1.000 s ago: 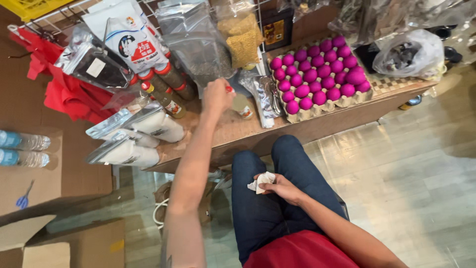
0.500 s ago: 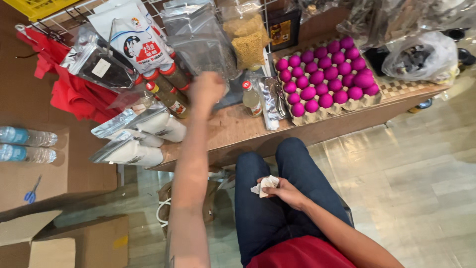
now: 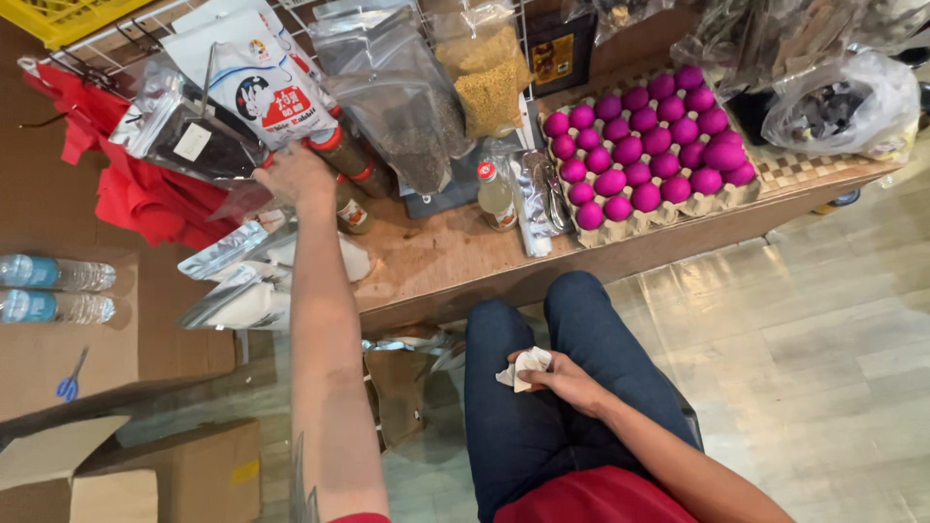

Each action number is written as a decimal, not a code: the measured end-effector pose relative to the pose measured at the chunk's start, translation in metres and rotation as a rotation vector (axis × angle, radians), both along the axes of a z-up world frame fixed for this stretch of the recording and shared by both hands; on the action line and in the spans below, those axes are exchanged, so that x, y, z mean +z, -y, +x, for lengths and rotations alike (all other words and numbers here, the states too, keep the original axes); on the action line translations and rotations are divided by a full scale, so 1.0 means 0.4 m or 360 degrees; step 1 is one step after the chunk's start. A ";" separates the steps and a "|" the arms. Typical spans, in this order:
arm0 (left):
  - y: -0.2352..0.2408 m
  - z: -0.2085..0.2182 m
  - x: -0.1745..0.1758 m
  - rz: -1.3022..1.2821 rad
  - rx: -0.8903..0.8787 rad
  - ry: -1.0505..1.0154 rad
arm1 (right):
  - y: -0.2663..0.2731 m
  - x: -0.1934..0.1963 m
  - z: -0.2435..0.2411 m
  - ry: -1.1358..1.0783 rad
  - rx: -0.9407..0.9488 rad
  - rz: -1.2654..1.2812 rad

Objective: The person organizes various packaged dry goods on a low shelf and on their lap, including white powder in bags, grain-filled bags, and bottles, by picking them up and repositioning them.

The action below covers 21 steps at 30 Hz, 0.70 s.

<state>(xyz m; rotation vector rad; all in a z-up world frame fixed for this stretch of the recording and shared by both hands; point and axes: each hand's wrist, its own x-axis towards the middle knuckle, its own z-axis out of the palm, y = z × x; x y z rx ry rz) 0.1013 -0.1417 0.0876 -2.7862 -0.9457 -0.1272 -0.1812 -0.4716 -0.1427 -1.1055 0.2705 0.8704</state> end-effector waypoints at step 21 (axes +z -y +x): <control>0.152 -0.136 -0.038 0.0045 -0.0562 -0.0334 | -0.008 0.053 0.003 0.0107 -0.0010 -0.0005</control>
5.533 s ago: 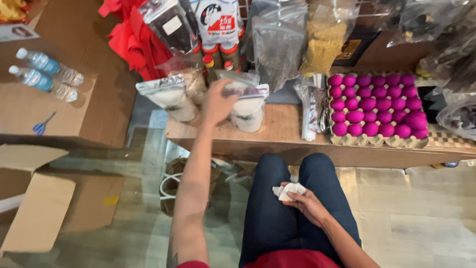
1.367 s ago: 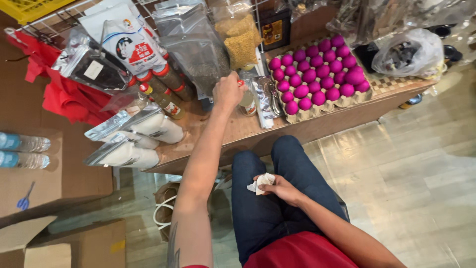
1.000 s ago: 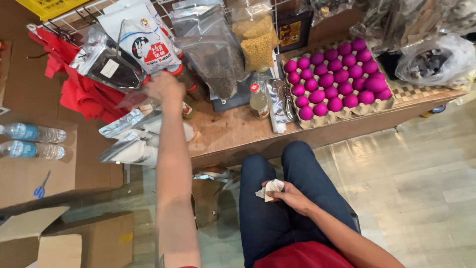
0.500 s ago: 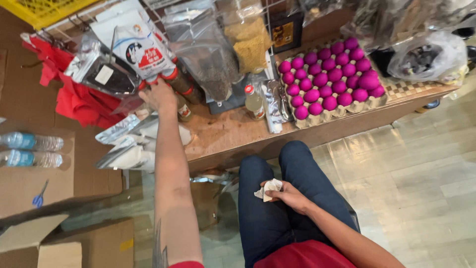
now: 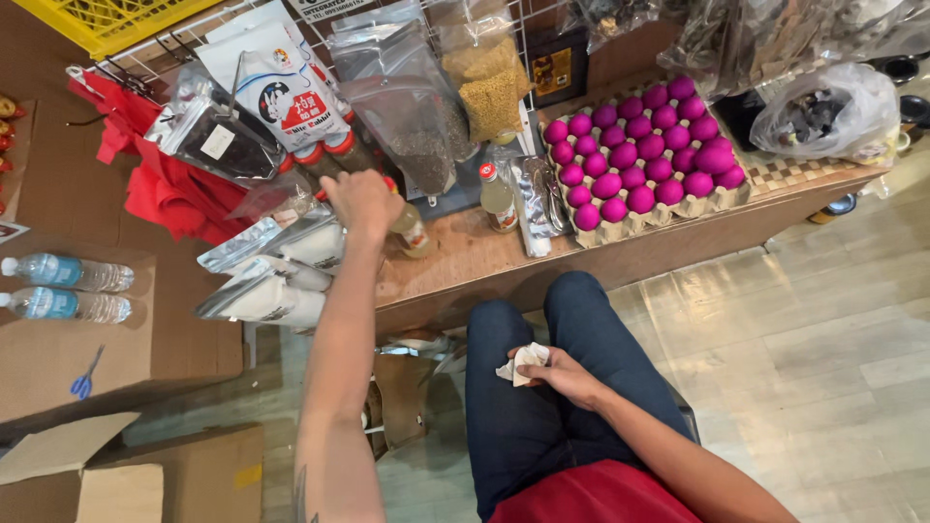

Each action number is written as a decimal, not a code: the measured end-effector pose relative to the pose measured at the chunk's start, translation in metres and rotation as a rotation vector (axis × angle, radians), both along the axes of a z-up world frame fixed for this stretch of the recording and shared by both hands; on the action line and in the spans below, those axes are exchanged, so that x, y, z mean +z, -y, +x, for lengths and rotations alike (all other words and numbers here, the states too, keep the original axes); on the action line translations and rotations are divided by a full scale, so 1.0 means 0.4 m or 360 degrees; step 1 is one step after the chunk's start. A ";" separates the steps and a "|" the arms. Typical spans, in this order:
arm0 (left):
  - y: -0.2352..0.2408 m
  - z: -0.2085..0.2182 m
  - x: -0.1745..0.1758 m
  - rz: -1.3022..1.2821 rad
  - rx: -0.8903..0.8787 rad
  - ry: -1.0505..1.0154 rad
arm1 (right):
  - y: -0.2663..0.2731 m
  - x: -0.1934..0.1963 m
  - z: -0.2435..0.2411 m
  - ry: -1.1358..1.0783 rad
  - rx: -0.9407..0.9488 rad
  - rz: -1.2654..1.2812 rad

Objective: The person organizes various packaged dry goods on a low shelf and on their lap, including white powder in bags, grain-filled bags, and bottles, by picking them up and repositioning them.

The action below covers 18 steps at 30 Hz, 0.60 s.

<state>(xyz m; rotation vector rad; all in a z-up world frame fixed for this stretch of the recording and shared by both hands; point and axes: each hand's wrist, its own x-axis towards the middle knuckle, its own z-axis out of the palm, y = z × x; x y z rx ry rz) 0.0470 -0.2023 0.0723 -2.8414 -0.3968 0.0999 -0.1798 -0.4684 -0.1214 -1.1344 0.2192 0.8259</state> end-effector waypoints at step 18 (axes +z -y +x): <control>0.131 -0.010 0.029 -0.0510 -0.0237 0.0127 | 0.007 0.002 -0.001 0.0022 0.0010 -0.0052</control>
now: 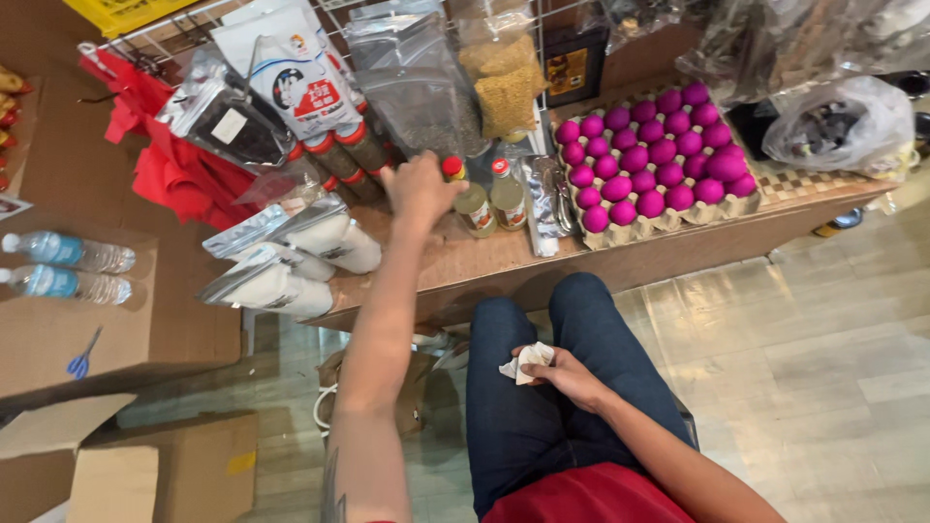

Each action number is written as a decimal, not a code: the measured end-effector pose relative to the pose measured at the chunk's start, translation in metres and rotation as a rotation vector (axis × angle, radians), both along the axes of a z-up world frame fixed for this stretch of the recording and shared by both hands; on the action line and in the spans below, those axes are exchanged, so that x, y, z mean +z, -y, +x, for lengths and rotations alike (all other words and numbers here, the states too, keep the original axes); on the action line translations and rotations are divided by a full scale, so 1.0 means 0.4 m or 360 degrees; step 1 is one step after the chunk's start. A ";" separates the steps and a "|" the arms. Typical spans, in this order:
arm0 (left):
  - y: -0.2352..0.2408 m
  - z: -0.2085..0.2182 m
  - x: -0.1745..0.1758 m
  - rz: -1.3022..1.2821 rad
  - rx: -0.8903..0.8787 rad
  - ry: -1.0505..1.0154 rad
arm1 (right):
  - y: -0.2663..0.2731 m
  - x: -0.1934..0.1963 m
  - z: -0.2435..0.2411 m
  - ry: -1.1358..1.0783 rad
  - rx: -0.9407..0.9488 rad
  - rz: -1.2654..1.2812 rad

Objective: The person organizes various packaged dry goods on a low shelf and on their lap, including white powder in bags, grain-filled bags, and bottles, by picking them up and repositioning them.

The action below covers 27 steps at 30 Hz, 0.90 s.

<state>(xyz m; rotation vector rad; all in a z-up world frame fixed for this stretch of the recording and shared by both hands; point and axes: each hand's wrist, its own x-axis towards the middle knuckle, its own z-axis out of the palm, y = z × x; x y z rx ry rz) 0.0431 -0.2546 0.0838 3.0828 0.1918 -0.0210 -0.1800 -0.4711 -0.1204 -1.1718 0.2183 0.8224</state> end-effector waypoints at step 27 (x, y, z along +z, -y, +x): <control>-0.410 -0.012 -0.005 -0.0511 0.0212 0.0145 | 0.004 0.029 0.008 -0.0175 -0.0114 -0.0059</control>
